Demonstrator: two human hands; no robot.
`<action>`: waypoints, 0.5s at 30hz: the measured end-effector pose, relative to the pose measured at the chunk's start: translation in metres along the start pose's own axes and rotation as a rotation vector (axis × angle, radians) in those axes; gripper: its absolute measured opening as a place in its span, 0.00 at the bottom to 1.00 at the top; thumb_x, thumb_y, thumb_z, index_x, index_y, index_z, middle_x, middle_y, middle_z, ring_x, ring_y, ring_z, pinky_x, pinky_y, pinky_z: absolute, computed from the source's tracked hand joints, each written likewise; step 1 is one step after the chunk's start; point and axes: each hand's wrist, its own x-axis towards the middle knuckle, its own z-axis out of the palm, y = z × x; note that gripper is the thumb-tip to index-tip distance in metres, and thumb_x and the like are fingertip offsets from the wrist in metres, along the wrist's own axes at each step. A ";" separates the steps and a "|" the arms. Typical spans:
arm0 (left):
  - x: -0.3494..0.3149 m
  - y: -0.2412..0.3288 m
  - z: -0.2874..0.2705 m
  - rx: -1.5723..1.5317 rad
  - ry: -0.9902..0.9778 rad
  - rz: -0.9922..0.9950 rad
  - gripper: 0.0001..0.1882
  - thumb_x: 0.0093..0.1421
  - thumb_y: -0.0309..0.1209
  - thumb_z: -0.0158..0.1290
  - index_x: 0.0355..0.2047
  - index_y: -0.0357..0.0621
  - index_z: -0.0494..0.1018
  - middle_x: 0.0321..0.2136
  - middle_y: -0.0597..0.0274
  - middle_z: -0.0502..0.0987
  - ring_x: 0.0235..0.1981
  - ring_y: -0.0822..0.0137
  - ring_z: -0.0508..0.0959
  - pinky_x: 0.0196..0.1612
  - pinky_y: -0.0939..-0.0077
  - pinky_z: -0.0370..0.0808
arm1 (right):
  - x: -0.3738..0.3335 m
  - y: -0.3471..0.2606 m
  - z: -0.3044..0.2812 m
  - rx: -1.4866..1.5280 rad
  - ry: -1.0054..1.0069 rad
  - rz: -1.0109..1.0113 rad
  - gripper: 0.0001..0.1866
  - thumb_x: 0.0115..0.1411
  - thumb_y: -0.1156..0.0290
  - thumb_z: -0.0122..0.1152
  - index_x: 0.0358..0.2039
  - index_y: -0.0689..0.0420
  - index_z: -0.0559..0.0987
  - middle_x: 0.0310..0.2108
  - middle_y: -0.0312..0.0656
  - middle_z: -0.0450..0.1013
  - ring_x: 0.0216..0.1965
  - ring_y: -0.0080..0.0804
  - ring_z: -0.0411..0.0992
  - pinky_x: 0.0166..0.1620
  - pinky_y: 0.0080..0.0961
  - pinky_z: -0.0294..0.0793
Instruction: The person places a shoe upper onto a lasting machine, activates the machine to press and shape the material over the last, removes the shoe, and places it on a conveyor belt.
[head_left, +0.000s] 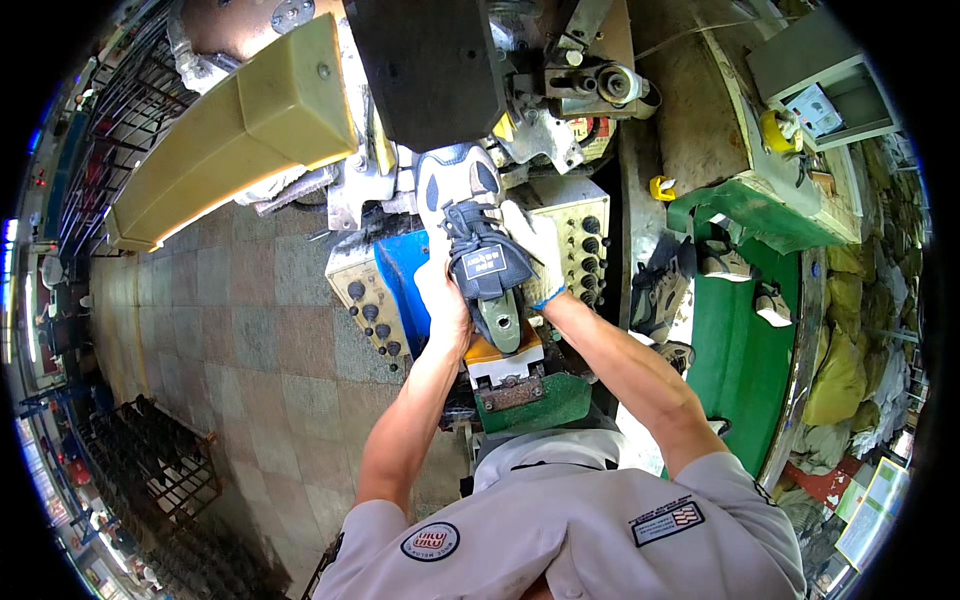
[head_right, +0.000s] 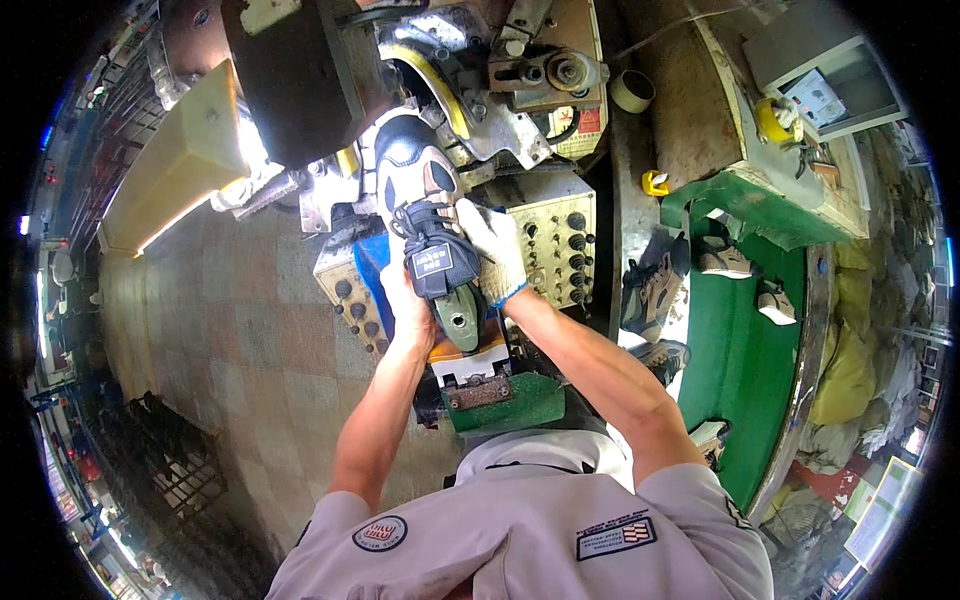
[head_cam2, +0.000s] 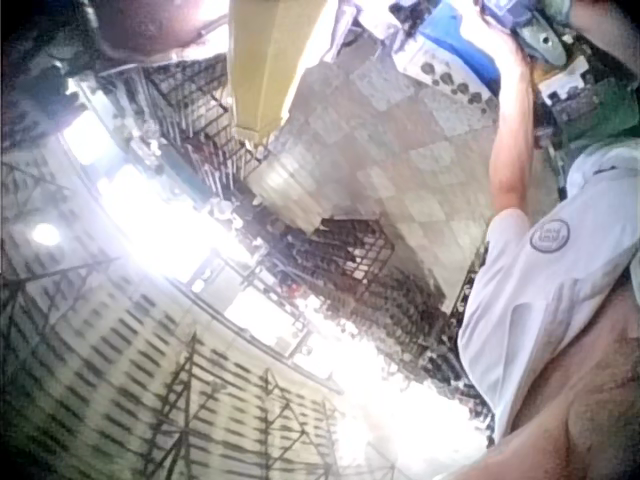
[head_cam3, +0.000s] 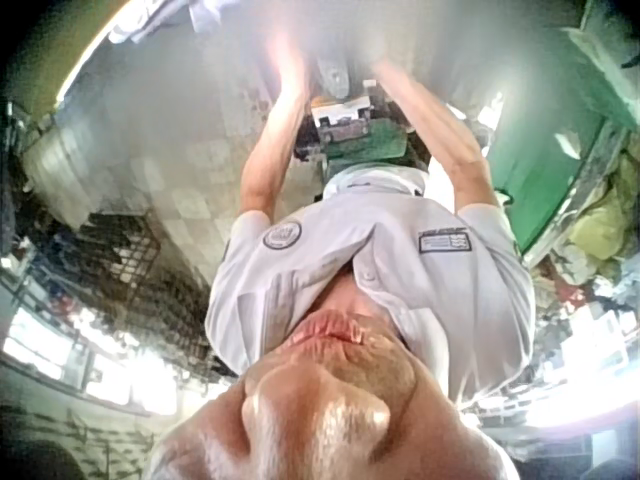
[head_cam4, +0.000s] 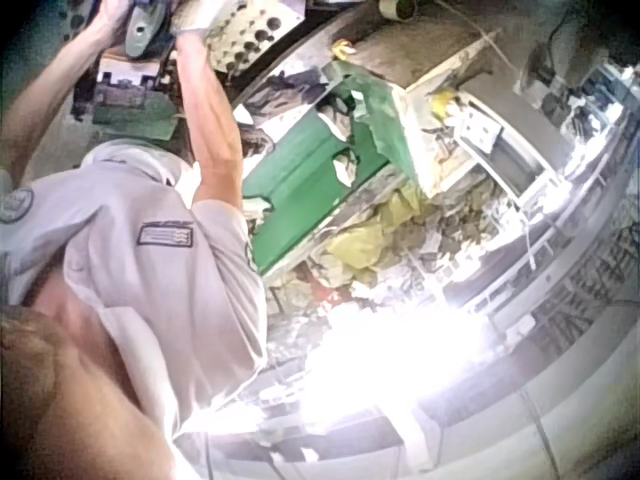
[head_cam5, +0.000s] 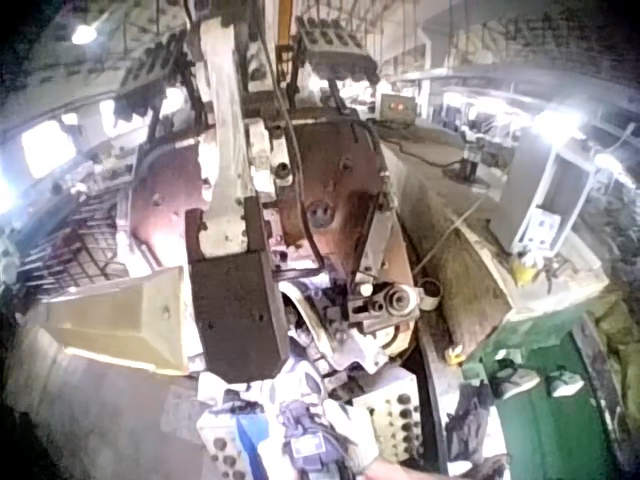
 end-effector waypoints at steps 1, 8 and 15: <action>0.001 0.001 0.001 -0.072 0.003 -0.056 0.20 0.73 0.40 0.48 0.33 0.37 0.80 0.28 0.69 0.78 0.27 0.79 0.74 0.32 0.79 0.72 | 0.001 0.001 0.000 0.039 0.015 0.021 0.19 0.71 0.59 0.56 0.40 0.63 0.84 0.32 0.34 0.80 0.33 0.16 0.73 0.36 0.19 0.73; 0.003 0.007 -0.030 0.052 0.030 -0.090 0.21 0.72 0.41 0.50 0.47 0.32 0.77 0.36 0.60 0.81 0.34 0.71 0.79 0.39 0.77 0.75 | -0.002 0.012 -0.005 0.214 0.158 0.025 0.20 0.69 0.57 0.60 0.46 0.62 0.83 0.38 0.34 0.79 0.40 0.19 0.72 0.46 0.22 0.73; -0.102 -0.105 -0.125 0.576 0.320 -0.048 0.33 0.61 0.36 0.63 0.60 0.26 0.67 0.53 0.39 0.77 0.53 0.52 0.79 0.58 0.64 0.73 | -0.100 0.022 -0.146 0.191 0.236 0.183 0.34 0.69 0.48 0.54 0.58 0.69 0.71 0.50 0.55 0.77 0.44 0.44 0.80 0.42 0.39 0.83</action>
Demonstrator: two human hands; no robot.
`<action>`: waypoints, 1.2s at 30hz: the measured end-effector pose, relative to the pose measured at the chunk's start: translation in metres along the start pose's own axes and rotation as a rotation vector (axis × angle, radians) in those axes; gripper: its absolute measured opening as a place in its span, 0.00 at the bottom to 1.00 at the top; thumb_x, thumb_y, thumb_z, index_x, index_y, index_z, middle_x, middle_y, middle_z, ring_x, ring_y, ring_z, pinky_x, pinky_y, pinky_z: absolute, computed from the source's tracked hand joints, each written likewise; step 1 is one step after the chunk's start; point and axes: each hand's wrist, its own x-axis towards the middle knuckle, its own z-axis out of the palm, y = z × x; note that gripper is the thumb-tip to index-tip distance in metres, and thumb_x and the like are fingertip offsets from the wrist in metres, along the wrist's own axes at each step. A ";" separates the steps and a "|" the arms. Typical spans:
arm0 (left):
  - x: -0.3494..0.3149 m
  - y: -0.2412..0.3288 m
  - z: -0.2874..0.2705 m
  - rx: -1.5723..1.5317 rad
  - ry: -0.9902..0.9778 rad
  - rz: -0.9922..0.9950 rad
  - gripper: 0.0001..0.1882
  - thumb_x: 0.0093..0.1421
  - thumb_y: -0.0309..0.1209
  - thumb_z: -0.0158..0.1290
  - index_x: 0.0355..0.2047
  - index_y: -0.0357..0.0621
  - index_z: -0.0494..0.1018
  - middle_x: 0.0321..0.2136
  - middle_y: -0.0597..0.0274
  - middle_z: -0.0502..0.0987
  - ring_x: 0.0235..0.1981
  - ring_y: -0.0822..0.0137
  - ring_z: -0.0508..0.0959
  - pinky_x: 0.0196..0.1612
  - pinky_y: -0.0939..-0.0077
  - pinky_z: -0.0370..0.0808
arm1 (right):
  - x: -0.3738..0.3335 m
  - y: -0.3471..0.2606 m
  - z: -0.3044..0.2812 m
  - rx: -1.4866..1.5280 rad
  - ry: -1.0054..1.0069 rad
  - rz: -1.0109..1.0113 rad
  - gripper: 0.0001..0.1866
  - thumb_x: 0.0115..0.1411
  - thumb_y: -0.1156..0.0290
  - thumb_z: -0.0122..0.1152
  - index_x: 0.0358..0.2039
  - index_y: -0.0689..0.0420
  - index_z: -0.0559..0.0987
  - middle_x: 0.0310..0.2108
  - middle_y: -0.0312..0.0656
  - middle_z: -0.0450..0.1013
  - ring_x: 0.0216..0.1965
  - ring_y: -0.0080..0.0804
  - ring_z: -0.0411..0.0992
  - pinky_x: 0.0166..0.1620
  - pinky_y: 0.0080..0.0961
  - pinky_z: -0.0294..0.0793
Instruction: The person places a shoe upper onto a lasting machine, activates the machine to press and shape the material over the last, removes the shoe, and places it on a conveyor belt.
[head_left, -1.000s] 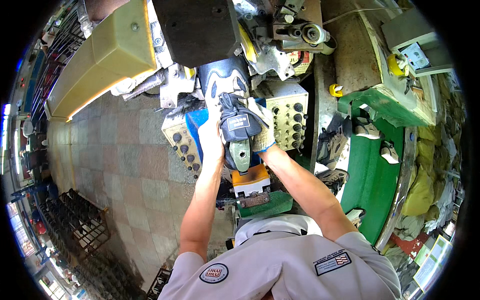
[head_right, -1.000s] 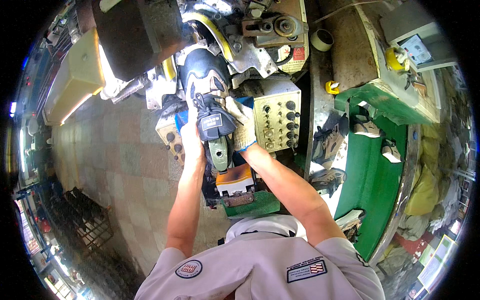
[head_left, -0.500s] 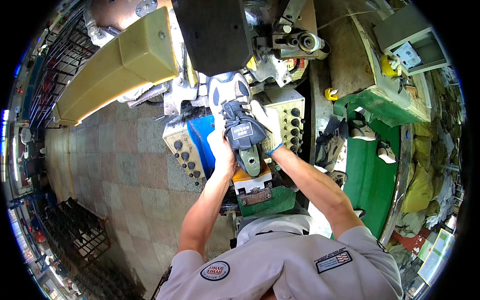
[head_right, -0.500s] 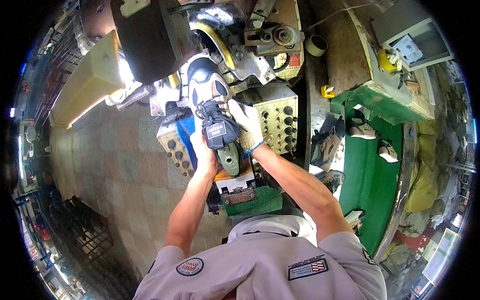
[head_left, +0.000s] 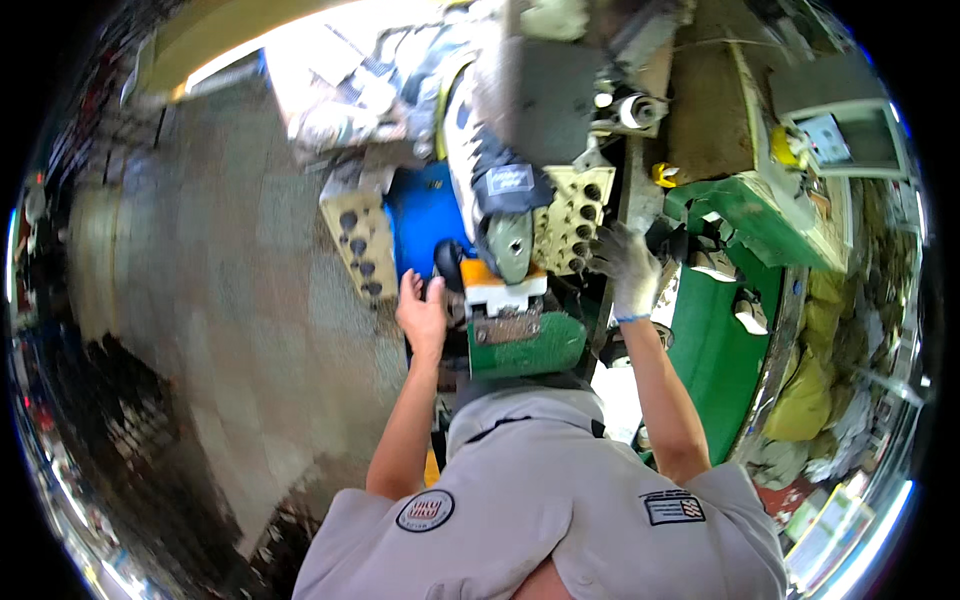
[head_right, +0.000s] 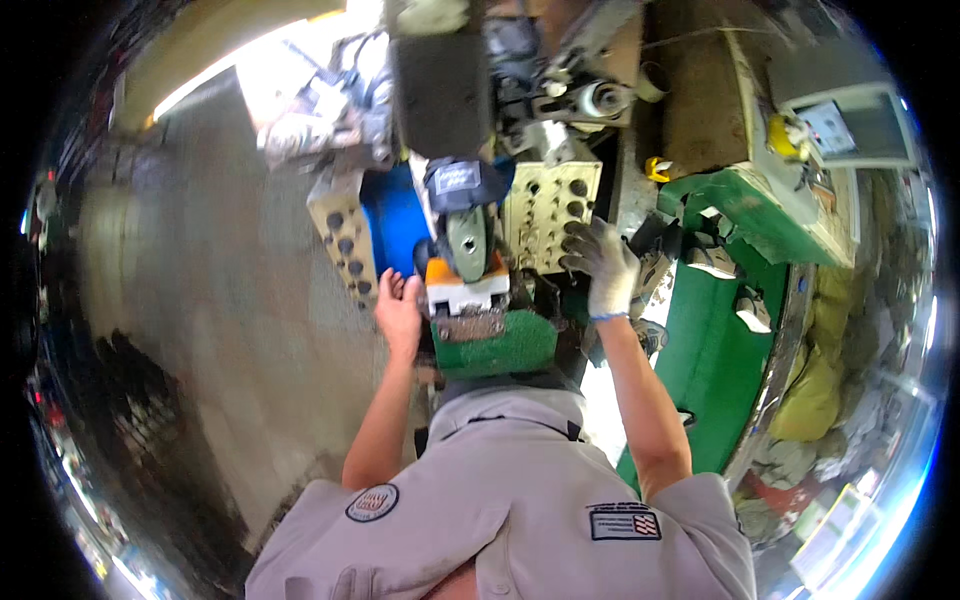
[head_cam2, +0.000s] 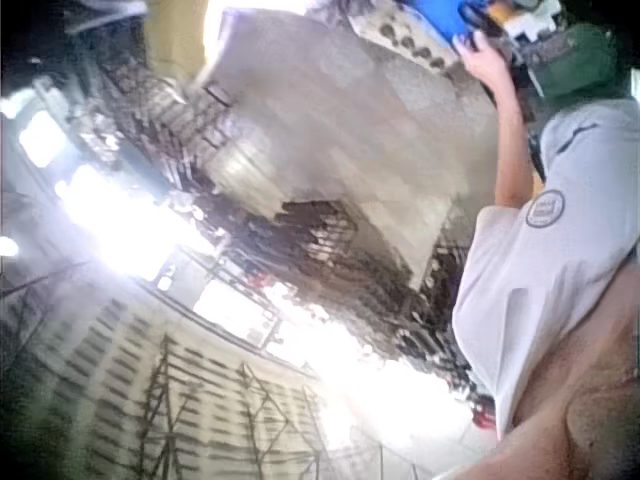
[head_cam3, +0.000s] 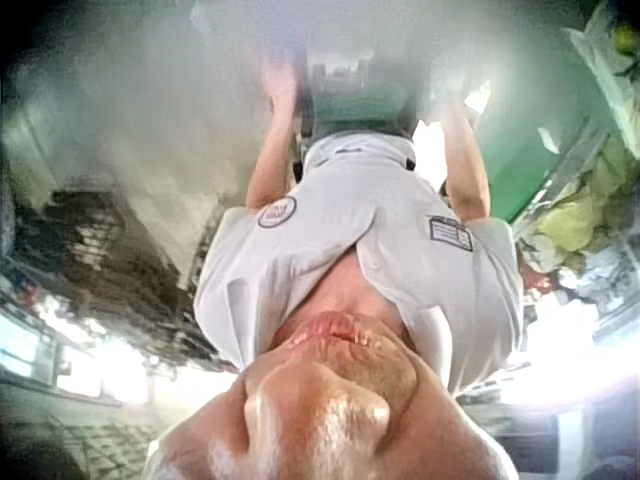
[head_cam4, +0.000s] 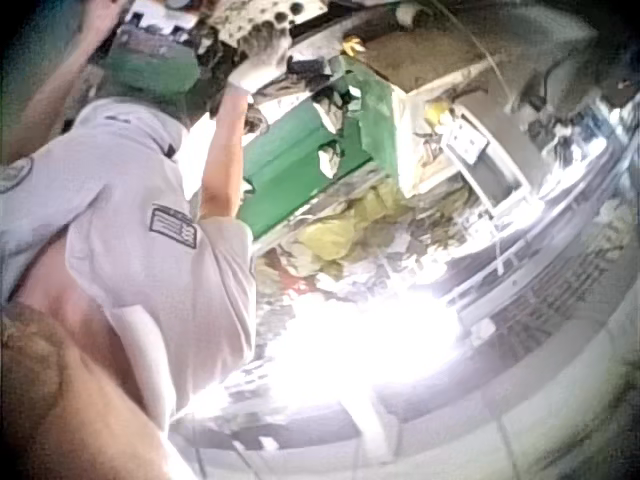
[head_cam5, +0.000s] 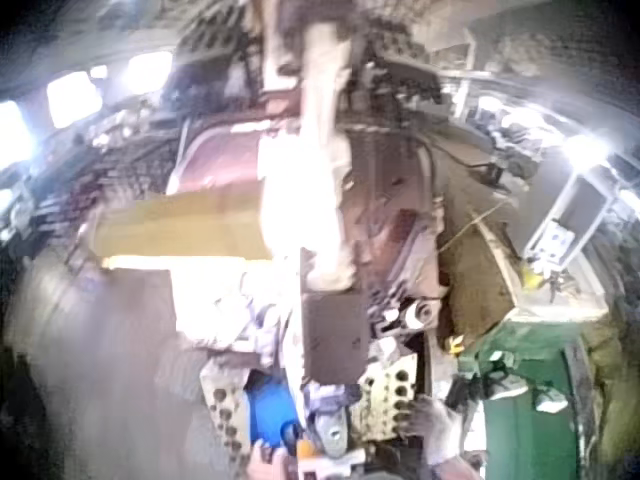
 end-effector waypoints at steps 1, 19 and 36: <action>-0.012 -0.018 0.002 0.156 -0.003 0.043 0.36 0.59 0.37 0.65 0.61 0.26 0.65 0.54 0.37 0.75 0.56 0.48 0.76 0.60 0.60 0.71 | -0.016 0.003 -0.005 -0.008 0.113 0.020 0.30 0.70 0.52 0.53 0.59 0.68 0.71 0.49 0.54 0.77 0.42 0.44 0.80 0.40 0.40 0.83; -0.029 0.062 -0.053 0.400 -0.092 0.161 0.29 0.51 0.47 0.67 0.45 0.35 0.78 0.33 0.44 0.83 0.35 0.50 0.83 0.41 0.59 0.78 | -0.052 -0.030 -0.006 -0.066 -0.066 0.081 0.31 0.69 0.59 0.59 0.62 0.72 0.68 0.52 0.58 0.76 0.46 0.45 0.80 0.42 0.36 0.82; -0.171 0.244 -0.058 -0.368 -0.476 0.148 0.25 0.46 0.32 0.70 0.44 0.32 0.79 0.35 0.63 0.82 0.34 0.74 0.79 0.40 0.80 0.75 | -0.084 -0.101 0.132 0.344 -1.153 0.700 0.35 0.68 0.45 0.56 0.56 0.67 0.76 0.46 0.44 0.80 0.44 0.29 0.79 0.53 0.27 0.78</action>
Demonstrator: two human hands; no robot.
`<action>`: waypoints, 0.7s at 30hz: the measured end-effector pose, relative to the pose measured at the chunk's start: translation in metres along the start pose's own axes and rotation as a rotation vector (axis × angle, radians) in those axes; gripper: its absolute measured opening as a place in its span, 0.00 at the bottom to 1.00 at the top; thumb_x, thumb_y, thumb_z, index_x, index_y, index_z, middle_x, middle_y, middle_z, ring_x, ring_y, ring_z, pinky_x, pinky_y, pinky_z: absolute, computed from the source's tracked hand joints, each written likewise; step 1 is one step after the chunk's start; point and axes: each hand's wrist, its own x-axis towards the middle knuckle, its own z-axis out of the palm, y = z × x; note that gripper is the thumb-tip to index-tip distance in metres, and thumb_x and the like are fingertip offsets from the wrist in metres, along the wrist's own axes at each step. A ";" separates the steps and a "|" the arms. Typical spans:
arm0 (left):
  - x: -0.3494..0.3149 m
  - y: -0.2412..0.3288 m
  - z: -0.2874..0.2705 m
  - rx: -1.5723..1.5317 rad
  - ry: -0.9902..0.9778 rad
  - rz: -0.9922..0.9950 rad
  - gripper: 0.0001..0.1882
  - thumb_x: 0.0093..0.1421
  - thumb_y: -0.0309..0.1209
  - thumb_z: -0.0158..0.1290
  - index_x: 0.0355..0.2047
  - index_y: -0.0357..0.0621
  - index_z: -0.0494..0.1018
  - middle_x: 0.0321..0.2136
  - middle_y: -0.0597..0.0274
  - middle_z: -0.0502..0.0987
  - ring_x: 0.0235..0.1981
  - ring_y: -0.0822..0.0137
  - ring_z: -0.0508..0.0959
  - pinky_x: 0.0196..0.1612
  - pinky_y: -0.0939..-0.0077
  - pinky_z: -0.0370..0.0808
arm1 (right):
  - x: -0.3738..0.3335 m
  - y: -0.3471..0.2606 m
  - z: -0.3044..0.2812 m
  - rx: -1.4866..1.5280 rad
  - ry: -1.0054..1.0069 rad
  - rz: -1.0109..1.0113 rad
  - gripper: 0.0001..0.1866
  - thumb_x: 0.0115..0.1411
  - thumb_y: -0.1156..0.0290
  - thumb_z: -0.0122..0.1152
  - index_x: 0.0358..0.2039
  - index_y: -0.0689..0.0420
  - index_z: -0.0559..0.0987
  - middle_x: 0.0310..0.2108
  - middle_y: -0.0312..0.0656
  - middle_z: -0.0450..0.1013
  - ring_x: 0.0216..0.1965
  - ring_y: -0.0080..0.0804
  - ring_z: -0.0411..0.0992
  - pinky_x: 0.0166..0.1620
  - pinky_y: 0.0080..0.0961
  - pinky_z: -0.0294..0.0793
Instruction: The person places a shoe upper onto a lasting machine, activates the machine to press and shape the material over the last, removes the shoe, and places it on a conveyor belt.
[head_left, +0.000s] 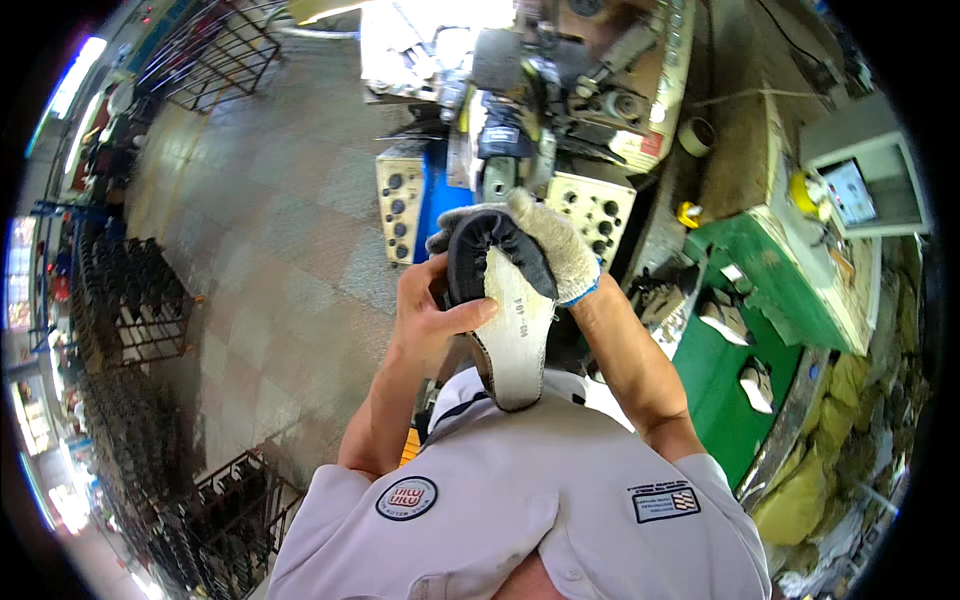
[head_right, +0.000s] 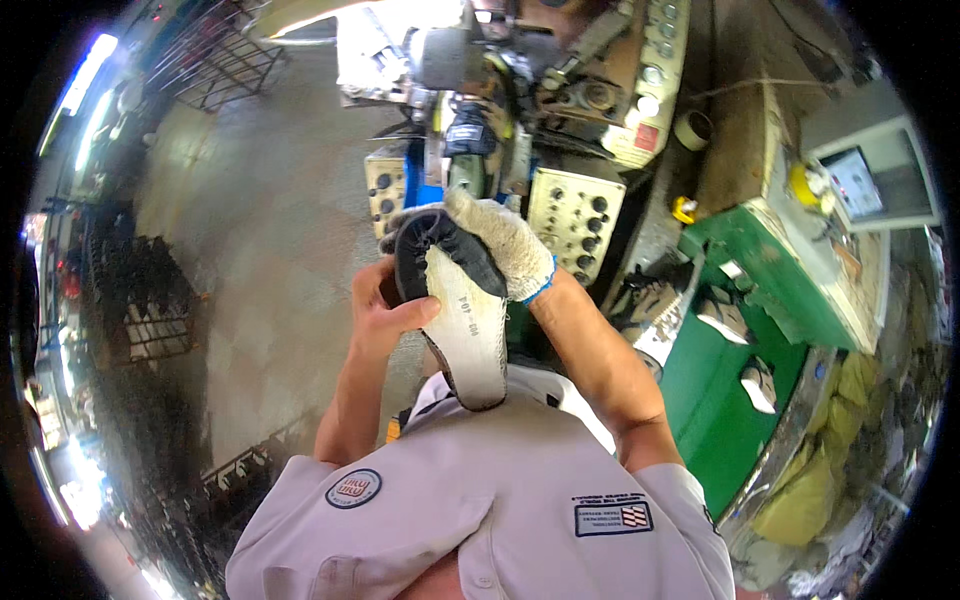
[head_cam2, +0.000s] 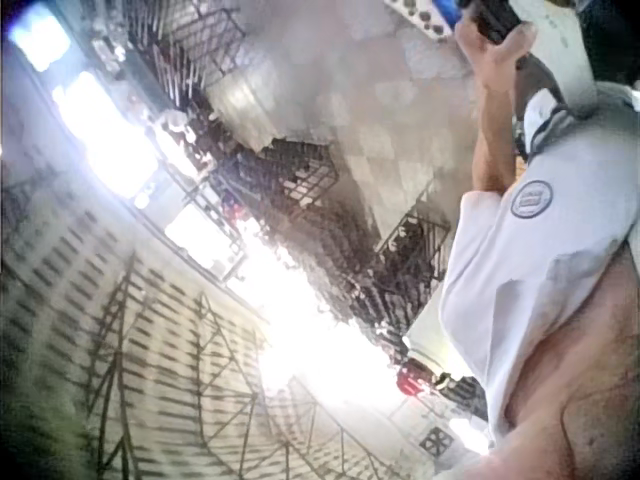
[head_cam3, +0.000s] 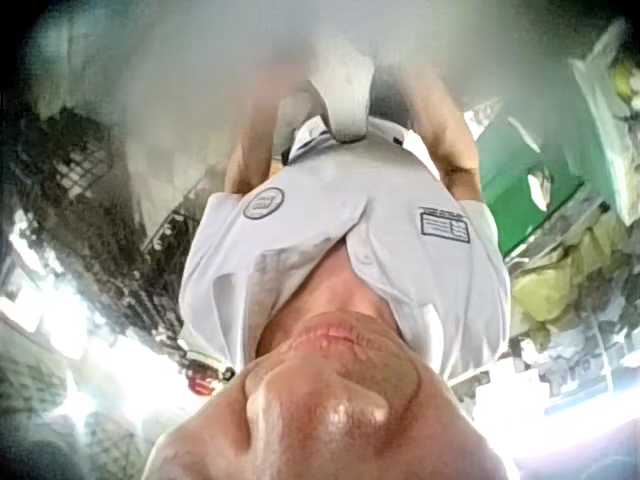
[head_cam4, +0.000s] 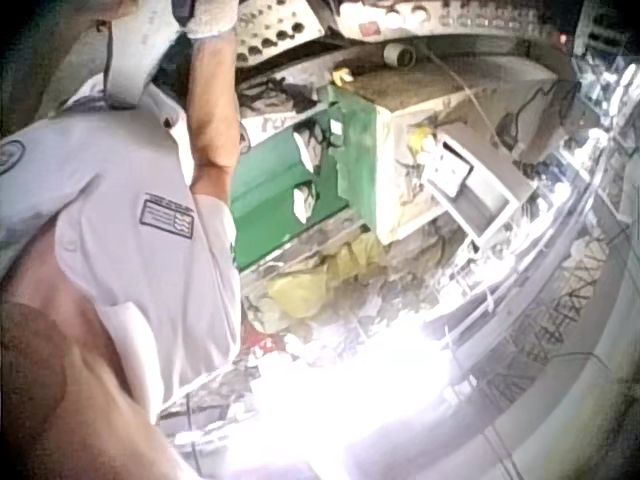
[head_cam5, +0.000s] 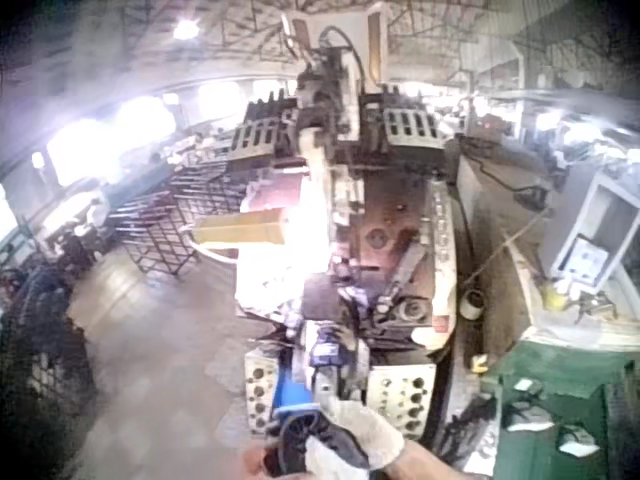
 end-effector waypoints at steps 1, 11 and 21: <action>-0.001 -0.005 0.009 -0.021 -0.020 -0.025 0.25 0.46 0.32 0.70 0.44 0.32 0.79 0.35 0.62 0.82 0.35 0.74 0.79 0.41 0.80 0.75 | -0.014 -0.002 -0.002 -0.066 0.043 -0.045 0.31 0.68 0.49 0.57 0.54 0.67 0.78 0.45 0.44 0.80 0.44 0.28 0.78 0.52 0.26 0.78; 0.006 -0.029 0.049 0.305 -0.285 -0.156 0.28 0.47 0.36 0.70 0.44 0.28 0.79 0.36 0.58 0.83 0.37 0.71 0.80 0.43 0.74 0.76 | -0.104 -0.019 -0.014 -0.723 0.220 -0.209 0.26 0.64 0.54 0.61 0.52 0.63 0.80 0.46 0.43 0.79 0.48 0.30 0.75 0.56 0.28 0.72; 0.072 -0.034 0.085 -0.426 -0.402 -0.541 0.28 0.62 0.46 0.62 0.53 0.38 0.74 0.46 0.55 0.81 0.45 0.62 0.82 0.52 0.67 0.78 | -0.122 0.002 -0.026 -0.717 0.455 -0.376 0.25 0.69 0.59 0.58 0.61 0.61 0.74 0.51 0.41 0.76 0.52 0.27 0.71 0.59 0.27 0.69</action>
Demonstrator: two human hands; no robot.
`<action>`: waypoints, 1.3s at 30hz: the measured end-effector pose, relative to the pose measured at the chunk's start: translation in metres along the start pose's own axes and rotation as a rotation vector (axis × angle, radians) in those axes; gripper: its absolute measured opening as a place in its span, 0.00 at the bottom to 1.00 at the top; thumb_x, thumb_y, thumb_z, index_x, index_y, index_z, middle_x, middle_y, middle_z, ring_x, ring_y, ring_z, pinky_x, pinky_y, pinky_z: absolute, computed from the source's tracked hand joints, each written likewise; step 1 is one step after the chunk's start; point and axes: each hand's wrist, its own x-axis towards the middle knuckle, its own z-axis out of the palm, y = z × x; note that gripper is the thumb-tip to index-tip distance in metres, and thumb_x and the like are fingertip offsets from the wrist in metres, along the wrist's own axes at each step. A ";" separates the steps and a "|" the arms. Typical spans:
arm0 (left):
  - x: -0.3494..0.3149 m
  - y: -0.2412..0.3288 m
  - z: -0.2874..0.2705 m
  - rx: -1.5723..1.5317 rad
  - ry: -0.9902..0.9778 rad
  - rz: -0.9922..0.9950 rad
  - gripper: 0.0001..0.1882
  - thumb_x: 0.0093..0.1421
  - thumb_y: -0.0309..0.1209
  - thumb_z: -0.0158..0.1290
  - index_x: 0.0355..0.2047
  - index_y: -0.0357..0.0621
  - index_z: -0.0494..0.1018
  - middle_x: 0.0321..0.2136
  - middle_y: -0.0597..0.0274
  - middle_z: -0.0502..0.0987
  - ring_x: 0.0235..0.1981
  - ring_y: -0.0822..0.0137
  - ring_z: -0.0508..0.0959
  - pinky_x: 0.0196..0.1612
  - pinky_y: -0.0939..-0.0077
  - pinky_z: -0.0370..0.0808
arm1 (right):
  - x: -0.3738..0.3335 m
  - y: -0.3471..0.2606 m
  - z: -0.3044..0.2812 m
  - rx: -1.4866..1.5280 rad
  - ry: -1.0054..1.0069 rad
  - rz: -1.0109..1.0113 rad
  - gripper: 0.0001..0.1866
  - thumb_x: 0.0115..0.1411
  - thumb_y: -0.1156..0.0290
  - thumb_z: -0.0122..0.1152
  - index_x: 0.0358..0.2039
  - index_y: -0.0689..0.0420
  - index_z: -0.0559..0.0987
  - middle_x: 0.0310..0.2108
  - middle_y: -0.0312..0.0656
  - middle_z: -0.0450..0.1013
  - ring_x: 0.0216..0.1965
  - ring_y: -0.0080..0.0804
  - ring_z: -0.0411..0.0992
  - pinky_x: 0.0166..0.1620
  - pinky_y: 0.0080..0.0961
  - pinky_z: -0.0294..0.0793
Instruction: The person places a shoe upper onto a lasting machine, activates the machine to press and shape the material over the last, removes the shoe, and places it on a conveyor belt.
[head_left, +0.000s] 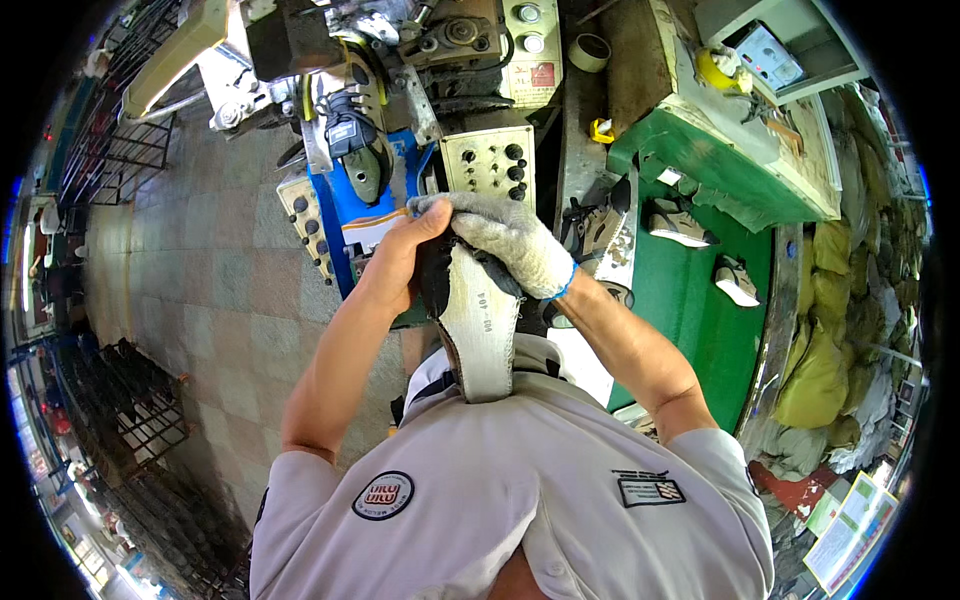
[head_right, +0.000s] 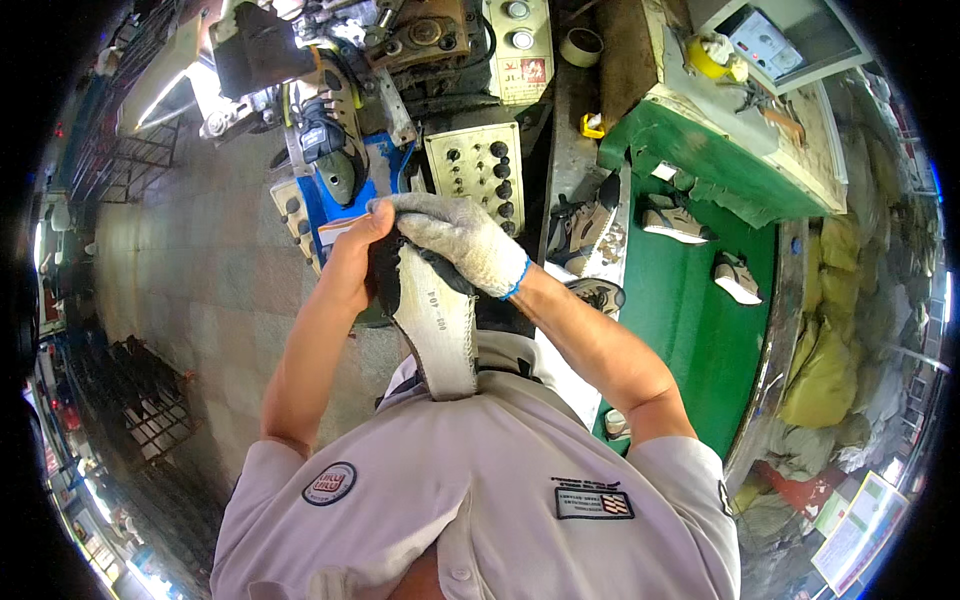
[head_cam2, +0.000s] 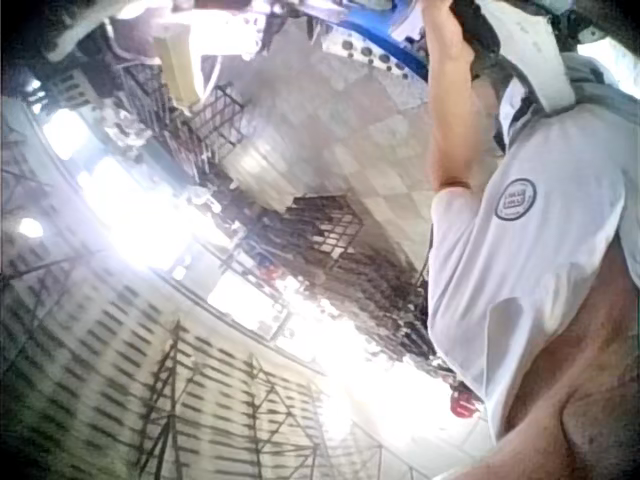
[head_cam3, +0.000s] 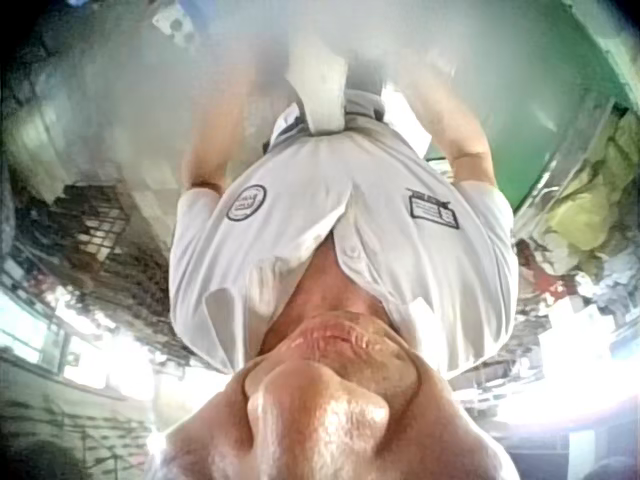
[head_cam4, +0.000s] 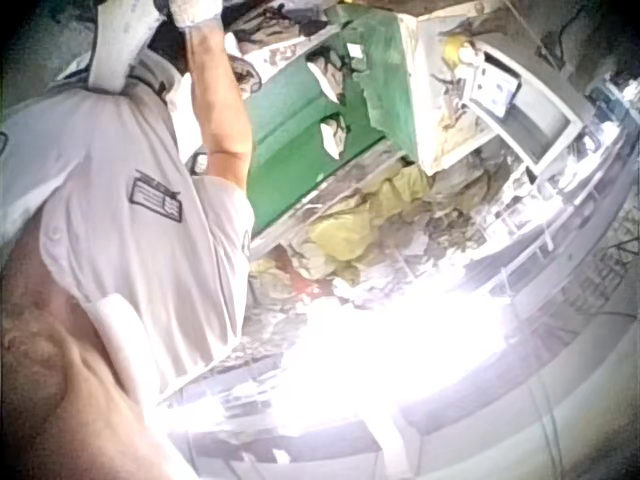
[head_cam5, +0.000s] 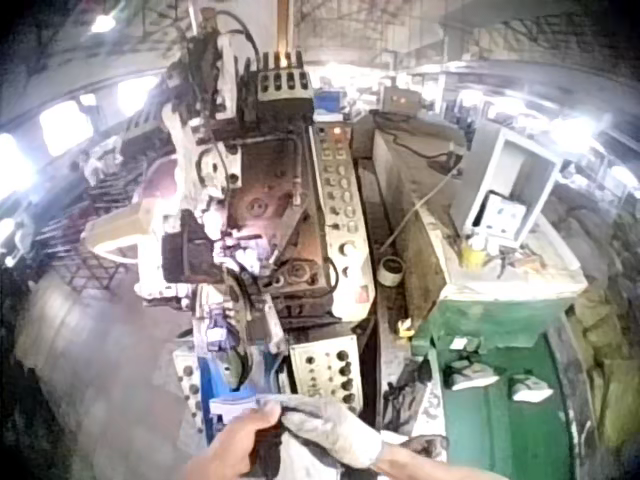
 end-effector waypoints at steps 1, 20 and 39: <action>0.006 -0.001 0.000 0.073 0.003 -0.023 0.28 0.62 0.48 0.61 0.53 0.38 0.75 0.46 0.55 0.82 0.47 0.62 0.82 0.53 0.66 0.78 | -0.005 0.001 0.001 0.036 0.029 -0.013 0.27 0.69 0.59 0.59 0.62 0.61 0.72 0.53 0.41 0.75 0.54 0.28 0.70 0.60 0.27 0.68; 0.066 -0.007 0.028 0.452 0.017 -0.156 0.17 0.57 0.32 0.65 0.43 0.33 0.79 0.37 0.60 0.82 0.34 0.67 0.83 0.39 0.72 0.80 | -0.071 0.077 -0.023 0.510 0.323 -0.008 0.34 0.65 0.57 0.65 0.66 0.61 0.69 0.51 0.36 0.75 0.48 0.21 0.72 0.53 0.22 0.72; 0.149 -0.089 0.006 1.262 0.240 0.342 0.19 0.67 0.34 0.58 0.50 0.29 0.77 0.44 0.52 0.82 0.44 0.66 0.81 0.49 0.74 0.76 | -0.361 0.155 -0.296 -0.350 0.999 0.979 0.34 0.60 0.36 0.59 0.43 0.58 0.87 0.41 0.46 0.83 0.38 0.39 0.80 0.45 0.34 0.76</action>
